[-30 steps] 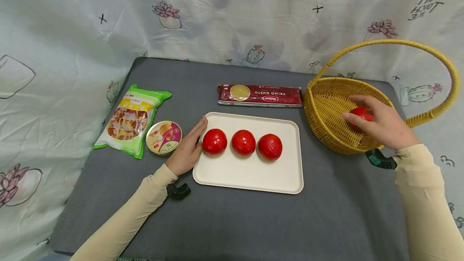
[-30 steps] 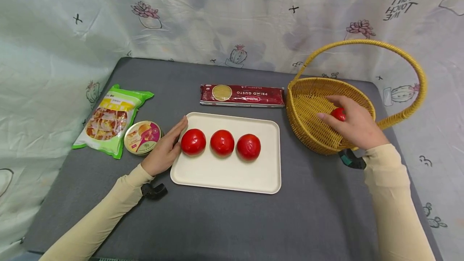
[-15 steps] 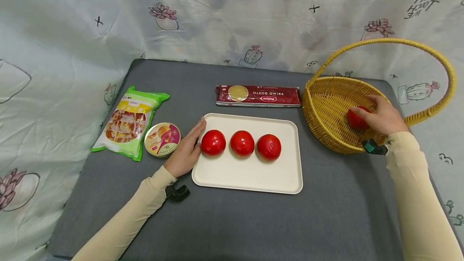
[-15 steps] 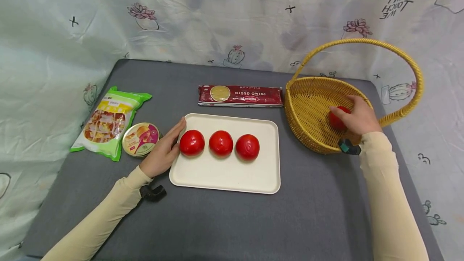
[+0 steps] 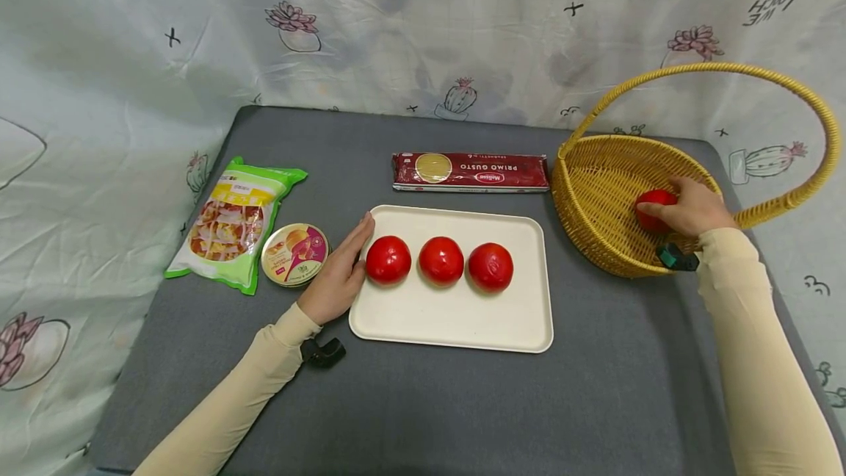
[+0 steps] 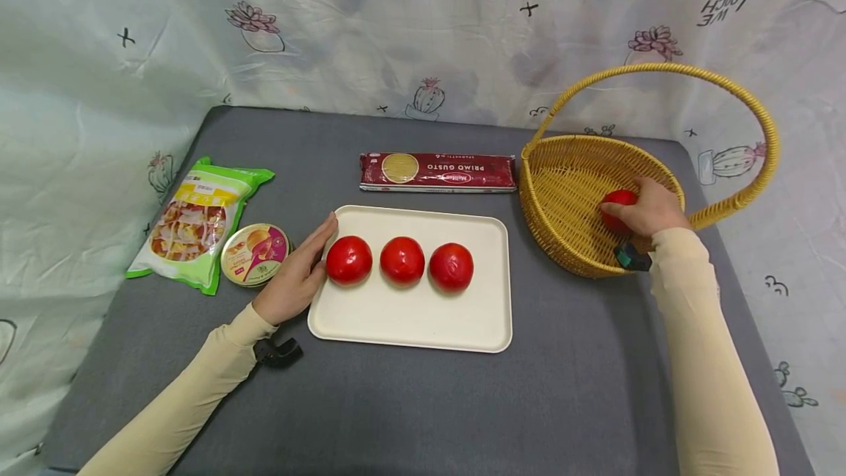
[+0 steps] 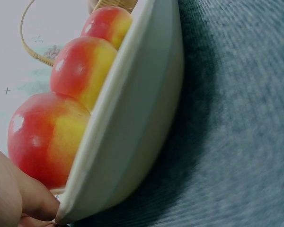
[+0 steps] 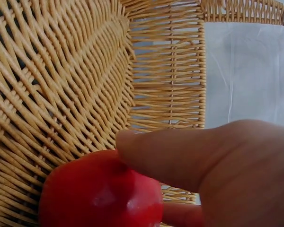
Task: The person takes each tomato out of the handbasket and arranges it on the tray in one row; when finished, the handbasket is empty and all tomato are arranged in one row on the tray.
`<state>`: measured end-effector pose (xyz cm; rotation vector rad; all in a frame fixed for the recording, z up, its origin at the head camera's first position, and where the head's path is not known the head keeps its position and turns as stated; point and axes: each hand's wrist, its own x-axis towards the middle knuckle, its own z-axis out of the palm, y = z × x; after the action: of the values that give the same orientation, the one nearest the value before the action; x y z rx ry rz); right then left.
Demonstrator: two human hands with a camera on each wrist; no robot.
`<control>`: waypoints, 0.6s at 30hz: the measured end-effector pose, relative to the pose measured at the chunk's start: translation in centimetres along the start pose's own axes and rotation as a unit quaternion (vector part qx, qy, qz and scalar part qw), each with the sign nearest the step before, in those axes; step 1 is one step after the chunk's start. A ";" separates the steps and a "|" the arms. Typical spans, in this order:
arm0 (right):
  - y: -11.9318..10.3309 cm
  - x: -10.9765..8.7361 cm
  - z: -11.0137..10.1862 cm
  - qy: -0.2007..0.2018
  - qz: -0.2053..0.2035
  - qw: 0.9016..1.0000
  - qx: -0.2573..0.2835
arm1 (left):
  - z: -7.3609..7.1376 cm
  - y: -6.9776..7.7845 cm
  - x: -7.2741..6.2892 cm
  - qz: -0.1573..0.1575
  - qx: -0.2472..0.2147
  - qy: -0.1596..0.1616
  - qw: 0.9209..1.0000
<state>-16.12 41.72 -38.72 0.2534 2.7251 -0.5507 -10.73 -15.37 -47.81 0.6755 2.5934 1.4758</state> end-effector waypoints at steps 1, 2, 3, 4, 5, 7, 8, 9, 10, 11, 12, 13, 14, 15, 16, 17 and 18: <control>0.0 0.0 0.0 0.000 -0.001 1.000 -0.001 | 0.0 0.0 0.0 0.000 0.001 0.000 1.000; 0.0 0.0 0.0 0.000 -0.002 1.000 -0.001 | 0.0 0.0 0.0 0.000 0.001 -0.001 1.000; -0.1 0.1 0.1 0.001 -0.004 1.000 -0.003 | 0.0 0.0 0.0 0.000 0.002 -0.001 1.000; -0.1 0.1 0.1 0.001 -0.005 1.000 -0.004 | 0.0 0.0 0.0 0.000 0.003 -0.002 1.000; -0.1 0.1 0.1 0.005 -0.006 1.000 -0.005 | 0.0 0.0 0.1 -0.001 0.004 -0.003 1.000; -0.1 0.1 0.2 0.013 -0.008 1.000 -0.007 | -0.1 0.0 0.1 -0.007 0.004 -0.006 1.000; -0.1 0.1 0.2 0.016 -0.010 1.000 -0.008 | -0.1 0.1 0.1 -0.008 0.004 -0.008 1.000; -0.1 0.1 0.2 0.019 -0.011 1.000 -0.010 | -0.1 0.1 0.1 -0.011 0.004 -0.009 1.000; -0.1 0.1 0.2 0.024 -0.012 1.000 -0.013 | -0.1 0.1 0.2 -0.012 0.003 -0.010 1.000; -0.1 0.0 0.3 0.029 -0.014 0.999 -0.015 | -0.2 0.1 0.2 -0.013 0.002 -0.010 1.000; -0.1 0.0 0.3 0.031 -0.014 0.999 -0.015 | -0.2 0.1 0.2 -0.014 0.002 -0.010 1.000; -0.1 0.0 0.3 0.034 -0.016 0.999 -0.014 | -0.2 0.1 0.2 -0.012 0.002 -0.009 1.000; -0.2 0.0 0.3 0.037 -0.017 0.999 -0.013 | -0.2 0.1 0.1 -0.012 0.002 -0.009 1.000; -0.3 0.0 0.2 0.040 -0.017 0.999 -0.010 | -0.2 0.1 0.1 -0.011 0.003 -0.008 1.000; -0.4 -0.1 0.2 0.043 -0.017 0.999 -0.007 | -0.1 0.1 0.1 -0.009 0.004 -0.006 1.000; -0.5 -0.2 0.2 0.044 -0.016 0.999 -0.002 | -0.1 0.1 0.1 -0.008 0.005 -0.005 1.000; -0.7 -0.4 0.2 0.045 -0.015 0.999 0.004 | -0.1 0.0 0.1 -0.007 0.006 -0.004 1.000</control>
<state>-15.91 41.01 -38.49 0.2443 2.8193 -0.5718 -10.85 -15.40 -47.69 0.6605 2.5984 1.4520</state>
